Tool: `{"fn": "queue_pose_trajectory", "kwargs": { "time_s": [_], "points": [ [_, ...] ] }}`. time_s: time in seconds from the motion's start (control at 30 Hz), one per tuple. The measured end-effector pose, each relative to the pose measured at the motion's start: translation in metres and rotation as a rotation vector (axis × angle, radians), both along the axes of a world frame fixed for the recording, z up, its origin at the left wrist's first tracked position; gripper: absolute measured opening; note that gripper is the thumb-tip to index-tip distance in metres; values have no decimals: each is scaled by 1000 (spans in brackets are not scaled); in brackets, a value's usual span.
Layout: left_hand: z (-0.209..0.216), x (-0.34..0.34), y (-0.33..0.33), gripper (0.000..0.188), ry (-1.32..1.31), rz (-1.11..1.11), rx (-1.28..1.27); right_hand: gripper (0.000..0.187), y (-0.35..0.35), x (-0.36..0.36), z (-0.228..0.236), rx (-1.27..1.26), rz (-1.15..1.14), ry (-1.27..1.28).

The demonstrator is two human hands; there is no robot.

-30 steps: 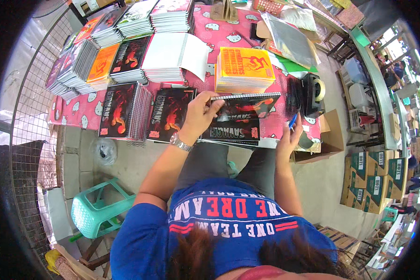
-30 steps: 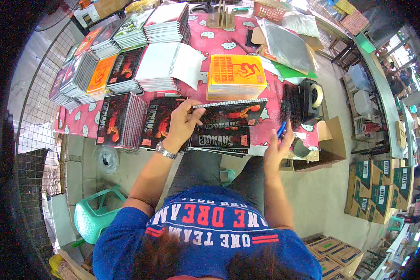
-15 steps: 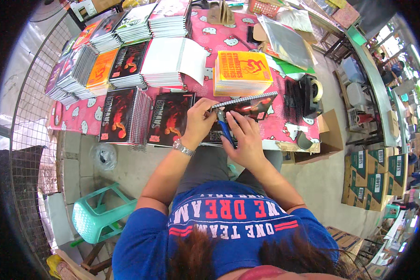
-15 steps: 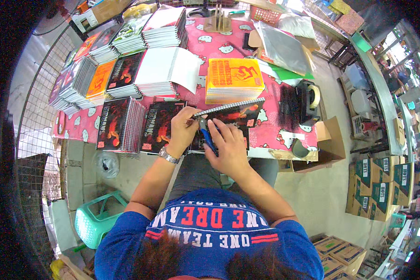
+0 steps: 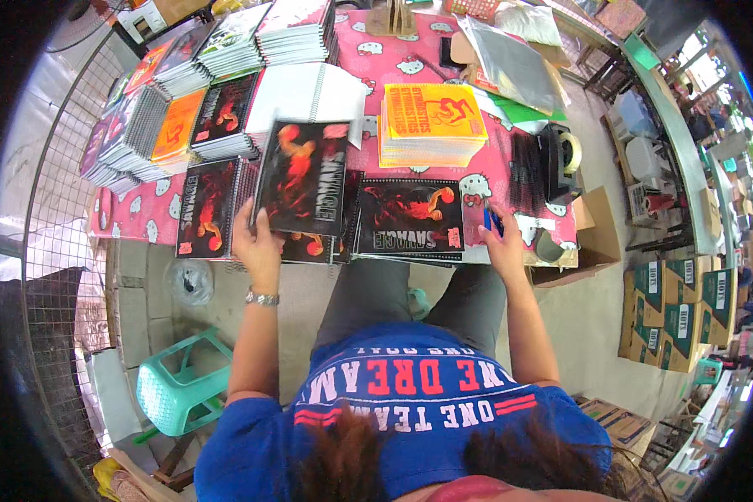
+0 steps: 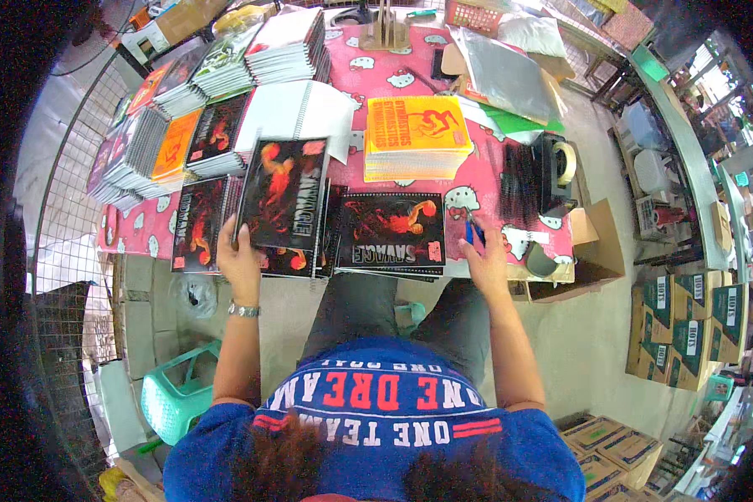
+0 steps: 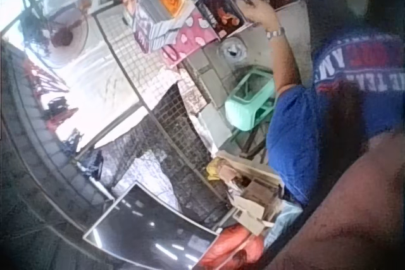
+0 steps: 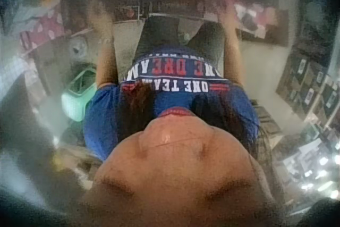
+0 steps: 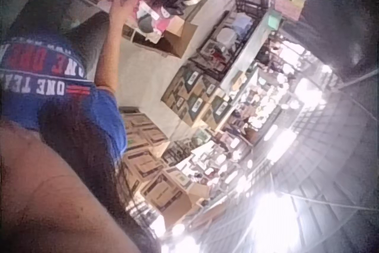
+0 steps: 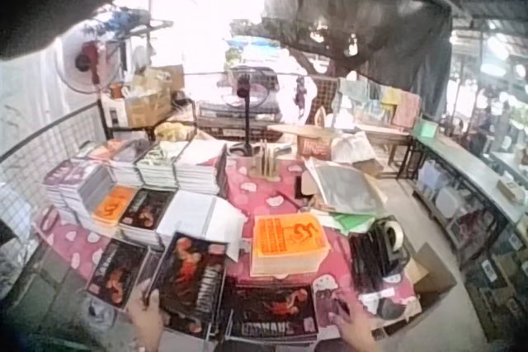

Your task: The person uses pliers to cut wire spirals from notebooks and then removes the cut wire pieces by hand.

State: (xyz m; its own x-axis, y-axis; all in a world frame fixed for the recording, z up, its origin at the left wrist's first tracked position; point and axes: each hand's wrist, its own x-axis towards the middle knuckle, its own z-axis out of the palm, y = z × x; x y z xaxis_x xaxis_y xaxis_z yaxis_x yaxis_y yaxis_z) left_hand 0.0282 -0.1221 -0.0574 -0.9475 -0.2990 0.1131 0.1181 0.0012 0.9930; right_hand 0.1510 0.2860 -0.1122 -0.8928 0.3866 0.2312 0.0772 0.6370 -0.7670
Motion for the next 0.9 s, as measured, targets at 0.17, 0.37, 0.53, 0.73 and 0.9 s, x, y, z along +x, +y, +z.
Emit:
{"fn": "queue_pose_trajectory", "kwargs": {
  "time_s": [0.17, 0.37, 0.53, 0.73, 0.9],
  "points": [
    [-66, 15, -44, 29, 304, 84, -1223, 37, 31, -16, -35, 428, -96, -120],
    [-14, 7, 2, 28, -404, -71, -1438, 36, 95, -103, -32, 469, -400, -101],
    [-3, -30, 78, 23, 233, -323, -1225, 25, 126, -126, -40, 761, -381, -411],
    [-47, -57, 211, 18, 298, -813, -973, 23, 124, -126, 7, 487, -391, -350],
    [-56, -61, 220, 23, 207, -811, -892, 28, 116, -92, 53, -139, -357, 42]
  ]
}}
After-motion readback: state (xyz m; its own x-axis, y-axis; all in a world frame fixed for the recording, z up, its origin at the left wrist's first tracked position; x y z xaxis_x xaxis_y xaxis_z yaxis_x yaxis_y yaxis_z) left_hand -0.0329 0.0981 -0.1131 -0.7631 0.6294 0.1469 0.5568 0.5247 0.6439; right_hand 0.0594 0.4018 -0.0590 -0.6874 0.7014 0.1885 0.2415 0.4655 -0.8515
